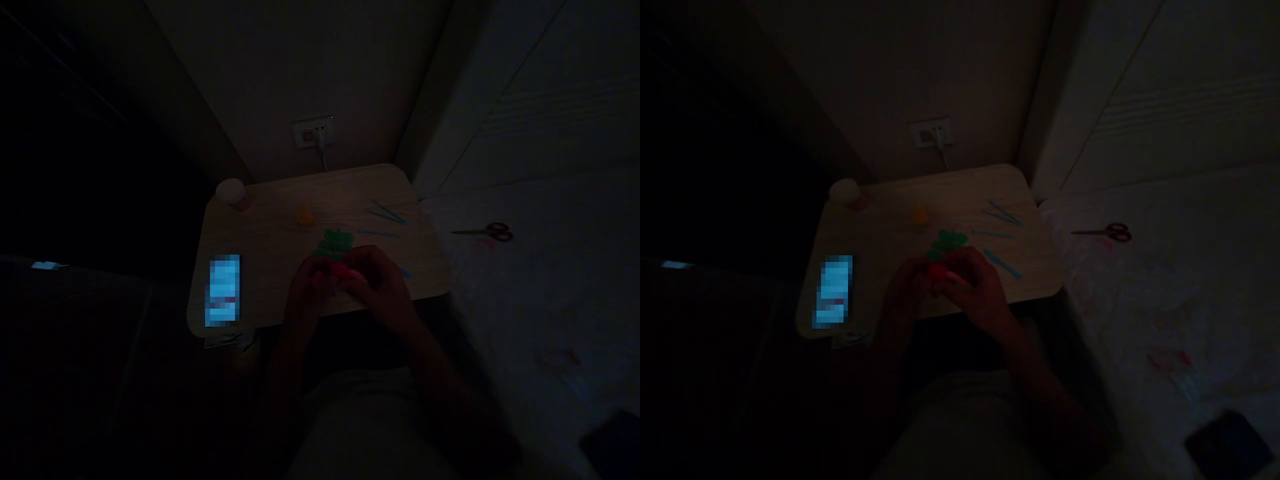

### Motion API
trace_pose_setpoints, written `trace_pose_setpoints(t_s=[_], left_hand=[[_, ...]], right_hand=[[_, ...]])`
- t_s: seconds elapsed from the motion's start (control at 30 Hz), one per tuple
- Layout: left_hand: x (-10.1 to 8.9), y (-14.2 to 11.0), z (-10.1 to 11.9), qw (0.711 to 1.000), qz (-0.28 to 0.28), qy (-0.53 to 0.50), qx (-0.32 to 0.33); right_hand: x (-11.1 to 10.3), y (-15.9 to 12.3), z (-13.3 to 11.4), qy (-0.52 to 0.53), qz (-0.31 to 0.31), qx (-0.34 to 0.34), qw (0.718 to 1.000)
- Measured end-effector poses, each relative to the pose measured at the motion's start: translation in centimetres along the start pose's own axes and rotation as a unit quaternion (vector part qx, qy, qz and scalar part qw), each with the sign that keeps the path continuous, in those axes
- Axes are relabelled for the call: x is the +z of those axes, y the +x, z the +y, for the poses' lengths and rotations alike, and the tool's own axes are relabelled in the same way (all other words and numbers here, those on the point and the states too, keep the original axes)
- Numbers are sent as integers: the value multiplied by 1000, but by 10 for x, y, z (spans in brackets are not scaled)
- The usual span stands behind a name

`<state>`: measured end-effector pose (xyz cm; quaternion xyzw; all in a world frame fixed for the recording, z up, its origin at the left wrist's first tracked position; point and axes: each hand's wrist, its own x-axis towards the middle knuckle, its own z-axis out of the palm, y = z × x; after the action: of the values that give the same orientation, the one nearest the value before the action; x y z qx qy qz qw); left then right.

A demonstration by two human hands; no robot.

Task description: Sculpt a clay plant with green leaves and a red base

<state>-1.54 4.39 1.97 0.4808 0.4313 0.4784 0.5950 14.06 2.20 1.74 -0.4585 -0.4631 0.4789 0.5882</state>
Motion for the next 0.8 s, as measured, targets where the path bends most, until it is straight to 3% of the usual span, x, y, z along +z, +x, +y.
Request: trace_pose_setpoints(t_s=[0.47,0.8], left_hand=[[0,3,0,997,49,-39,-39],[-3,4,-6,999,39,26,-12]], right_hand=[[-5,-1,-4,-153,-33,-146,977],[-4,-3,-6,-281,3,-240,929]])
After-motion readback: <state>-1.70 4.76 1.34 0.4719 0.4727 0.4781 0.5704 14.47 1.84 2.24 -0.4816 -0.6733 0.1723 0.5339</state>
